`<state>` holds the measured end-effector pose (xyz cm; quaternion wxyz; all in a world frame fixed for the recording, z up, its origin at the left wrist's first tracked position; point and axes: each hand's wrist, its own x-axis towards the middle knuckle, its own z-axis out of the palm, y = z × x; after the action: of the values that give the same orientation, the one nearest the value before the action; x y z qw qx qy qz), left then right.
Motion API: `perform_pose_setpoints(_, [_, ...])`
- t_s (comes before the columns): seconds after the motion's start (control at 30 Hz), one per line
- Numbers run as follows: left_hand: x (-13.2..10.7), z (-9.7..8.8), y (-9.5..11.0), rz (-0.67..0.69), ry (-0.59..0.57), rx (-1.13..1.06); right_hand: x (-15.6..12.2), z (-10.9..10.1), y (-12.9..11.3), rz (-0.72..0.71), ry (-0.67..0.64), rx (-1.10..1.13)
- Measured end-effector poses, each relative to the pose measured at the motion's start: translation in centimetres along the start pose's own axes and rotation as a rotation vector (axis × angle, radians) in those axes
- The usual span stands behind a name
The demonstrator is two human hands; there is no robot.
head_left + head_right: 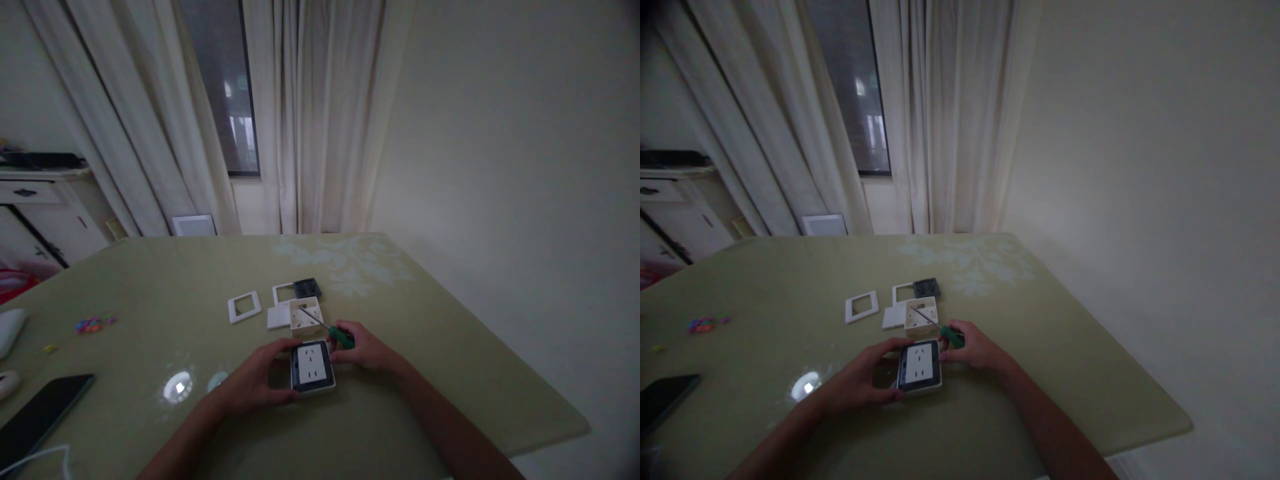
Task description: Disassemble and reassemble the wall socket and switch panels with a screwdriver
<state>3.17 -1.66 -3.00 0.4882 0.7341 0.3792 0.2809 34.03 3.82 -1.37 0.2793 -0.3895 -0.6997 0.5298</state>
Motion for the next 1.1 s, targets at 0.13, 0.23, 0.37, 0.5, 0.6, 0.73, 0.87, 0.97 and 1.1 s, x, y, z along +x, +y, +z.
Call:
perform_pose_setpoints(0.13, [-0.1, 0.0, -0.2, -0.011, -0.001, 0.022, 0.1, -0.1, 0.0, -0.002, -0.021, 0.020])
perform_pose_setpoints(0.23, [-0.2, 0.1, -0.2, -0.010, 0.006, 0.034, 0.1, -0.2, 0.2, 0.002, -0.035, 0.039])
perform_pose_setpoints(0.37, [-0.2, 0.2, 0.4, -0.009, 0.004, 0.053, 0.1, -0.3, 0.2, 0.012, -0.045, 0.059])
perform_pose_setpoints(0.5, [-0.1, 0.4, 1.0, -0.011, -0.001, 0.050, 0.1, -0.2, 0.1, 0.015, -0.037, 0.063])
perform_pose_setpoints(0.6, [-0.2, 0.6, 1.2, -0.014, 0.002, 0.060, 0.2, -0.2, 0.1, 0.014, -0.034, 0.061])
perform_pose_setpoints(0.73, [-0.2, 0.7, 1.5, -0.026, 0.004, 0.065, 0.2, -0.1, 0.1, 0.021, -0.032, 0.071])
perform_pose_setpoints(0.87, [-0.1, 0.7, 1.6, -0.027, 0.003, 0.049, 0.2, -0.1, 0.0, 0.030, -0.031, 0.086])
perform_pose_setpoints(0.97, [-0.1, 0.7, 1.6, -0.040, -0.008, 0.020, 0.1, -0.1, 0.0, 0.034, -0.038, 0.102])
perform_pose_setpoints(1.1, [-0.1, 0.7, 1.7, -0.043, -0.030, 0.011, 0.2, -0.1, 0.2, 0.036, -0.047, 0.122])
